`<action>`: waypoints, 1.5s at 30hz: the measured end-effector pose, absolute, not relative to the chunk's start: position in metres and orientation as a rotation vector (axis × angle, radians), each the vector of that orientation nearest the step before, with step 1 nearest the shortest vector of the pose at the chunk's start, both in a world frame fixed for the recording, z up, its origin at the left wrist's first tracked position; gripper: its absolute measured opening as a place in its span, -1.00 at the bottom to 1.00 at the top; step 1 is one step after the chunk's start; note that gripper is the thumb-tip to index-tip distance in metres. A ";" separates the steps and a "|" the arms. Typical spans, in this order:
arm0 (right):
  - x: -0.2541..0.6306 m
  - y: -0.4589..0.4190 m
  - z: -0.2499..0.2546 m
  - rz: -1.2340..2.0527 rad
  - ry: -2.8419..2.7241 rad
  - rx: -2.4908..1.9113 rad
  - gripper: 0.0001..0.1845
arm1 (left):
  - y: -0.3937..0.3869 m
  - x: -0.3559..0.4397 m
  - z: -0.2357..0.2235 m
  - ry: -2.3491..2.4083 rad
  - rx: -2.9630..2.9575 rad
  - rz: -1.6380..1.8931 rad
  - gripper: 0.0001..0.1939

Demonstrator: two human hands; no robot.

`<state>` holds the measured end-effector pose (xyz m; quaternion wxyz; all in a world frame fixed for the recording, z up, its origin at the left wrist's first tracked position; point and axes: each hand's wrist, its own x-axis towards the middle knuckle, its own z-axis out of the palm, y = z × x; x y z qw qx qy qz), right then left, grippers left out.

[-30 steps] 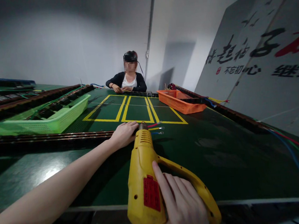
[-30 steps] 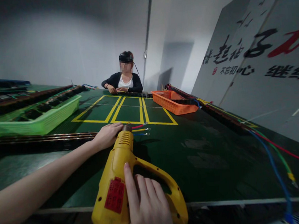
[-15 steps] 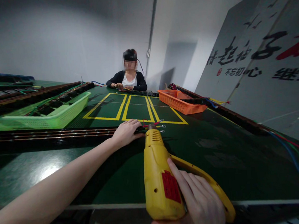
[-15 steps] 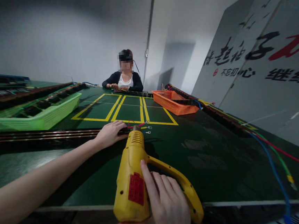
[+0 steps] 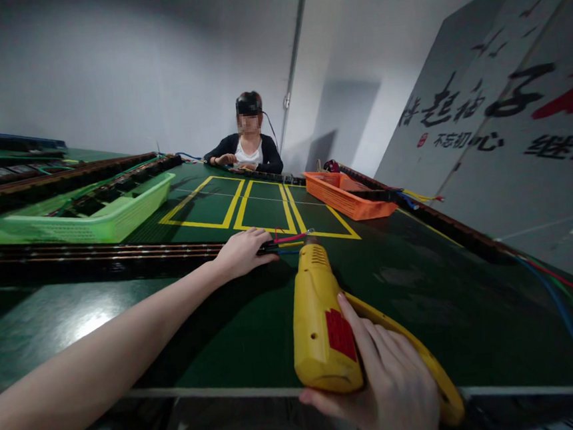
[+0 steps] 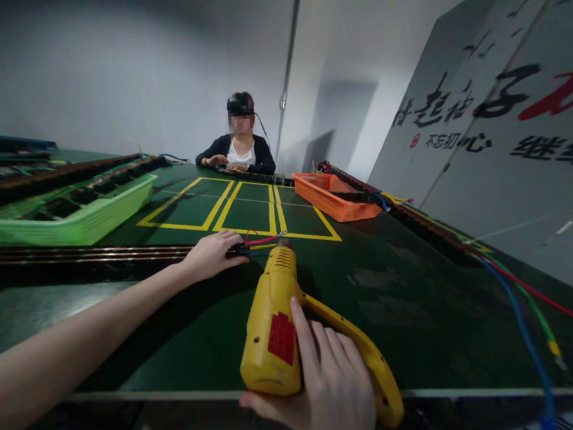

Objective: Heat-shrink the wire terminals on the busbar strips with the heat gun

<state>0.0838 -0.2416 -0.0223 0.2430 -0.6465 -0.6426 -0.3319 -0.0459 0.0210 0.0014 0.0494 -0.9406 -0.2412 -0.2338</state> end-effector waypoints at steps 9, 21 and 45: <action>0.046 -0.237 -0.028 -0.863 -1.775 -1.649 0.24 | 0.017 -0.046 0.001 -0.707 -2.903 -0.619 -0.77; 0.054 -0.237 -0.022 -0.822 -1.860 -1.641 0.28 | 0.019 -0.046 0.002 -0.694 -2.949 -0.583 -0.76; 0.100 -0.238 -0.019 -0.873 -1.820 -1.741 0.22 | 0.016 -0.047 0.001 -0.624 -2.871 -0.525 -0.62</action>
